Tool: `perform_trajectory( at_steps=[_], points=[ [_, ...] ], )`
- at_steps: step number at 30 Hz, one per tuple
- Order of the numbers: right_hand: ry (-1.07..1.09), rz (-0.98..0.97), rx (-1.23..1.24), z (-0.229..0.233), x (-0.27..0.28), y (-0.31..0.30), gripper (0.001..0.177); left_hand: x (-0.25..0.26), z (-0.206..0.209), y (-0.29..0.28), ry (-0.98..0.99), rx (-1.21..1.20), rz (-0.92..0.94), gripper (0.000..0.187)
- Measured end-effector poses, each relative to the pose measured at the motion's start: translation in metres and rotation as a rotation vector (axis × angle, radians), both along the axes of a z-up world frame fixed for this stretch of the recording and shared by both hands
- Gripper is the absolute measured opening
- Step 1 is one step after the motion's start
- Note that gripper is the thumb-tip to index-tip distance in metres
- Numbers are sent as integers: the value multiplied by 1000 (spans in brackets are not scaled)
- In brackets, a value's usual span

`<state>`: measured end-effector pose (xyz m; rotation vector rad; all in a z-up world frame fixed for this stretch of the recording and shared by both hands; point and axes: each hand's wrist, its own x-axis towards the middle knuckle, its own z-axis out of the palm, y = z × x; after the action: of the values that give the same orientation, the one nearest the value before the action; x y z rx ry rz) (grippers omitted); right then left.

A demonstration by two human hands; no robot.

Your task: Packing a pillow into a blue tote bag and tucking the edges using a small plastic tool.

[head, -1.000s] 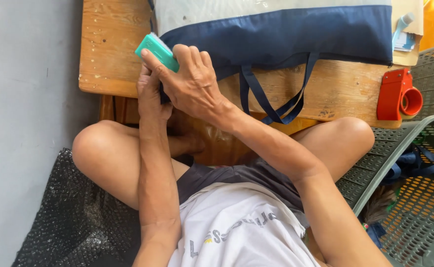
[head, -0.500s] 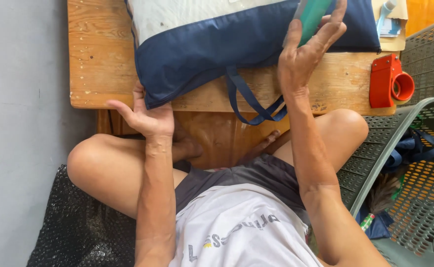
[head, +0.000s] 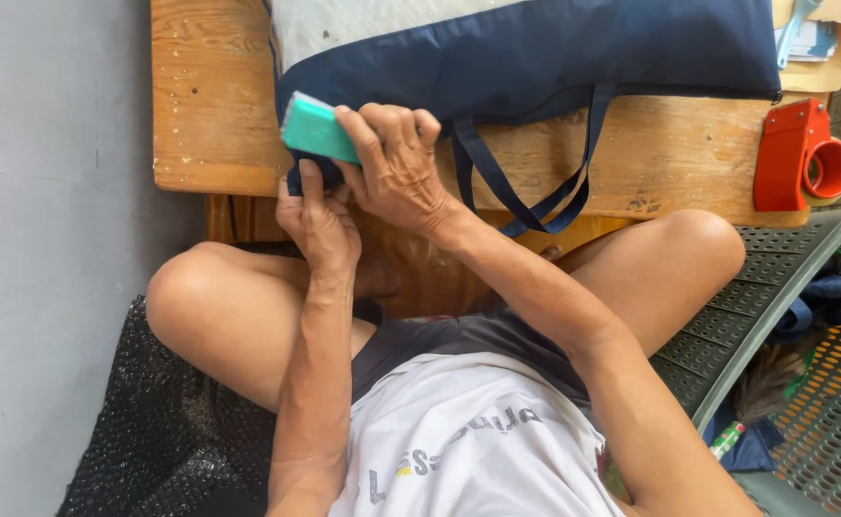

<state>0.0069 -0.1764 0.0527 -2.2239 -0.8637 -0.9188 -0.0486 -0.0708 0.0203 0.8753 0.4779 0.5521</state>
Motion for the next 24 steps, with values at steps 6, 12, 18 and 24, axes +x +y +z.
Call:
perform_trajectory(
  at_steps=[6, 12, 18, 24],
  points=[
    [168, -516, 73, 22, 31, -88, 56, 6, 17, 1, 147, -66, 84, 20],
    [218, -387, 441, 38, 7, -70, 44, 11, 24, -27, 169, -150, 61, 65],
    [114, -144, -27, 10, 16, -65, 41, 17, 20, -23, 201, 14, 99, 32],
    [262, -741, 194, -9, 43, -161, 46, 18, 33, -19, 282, 91, 95, 27]
  ],
)
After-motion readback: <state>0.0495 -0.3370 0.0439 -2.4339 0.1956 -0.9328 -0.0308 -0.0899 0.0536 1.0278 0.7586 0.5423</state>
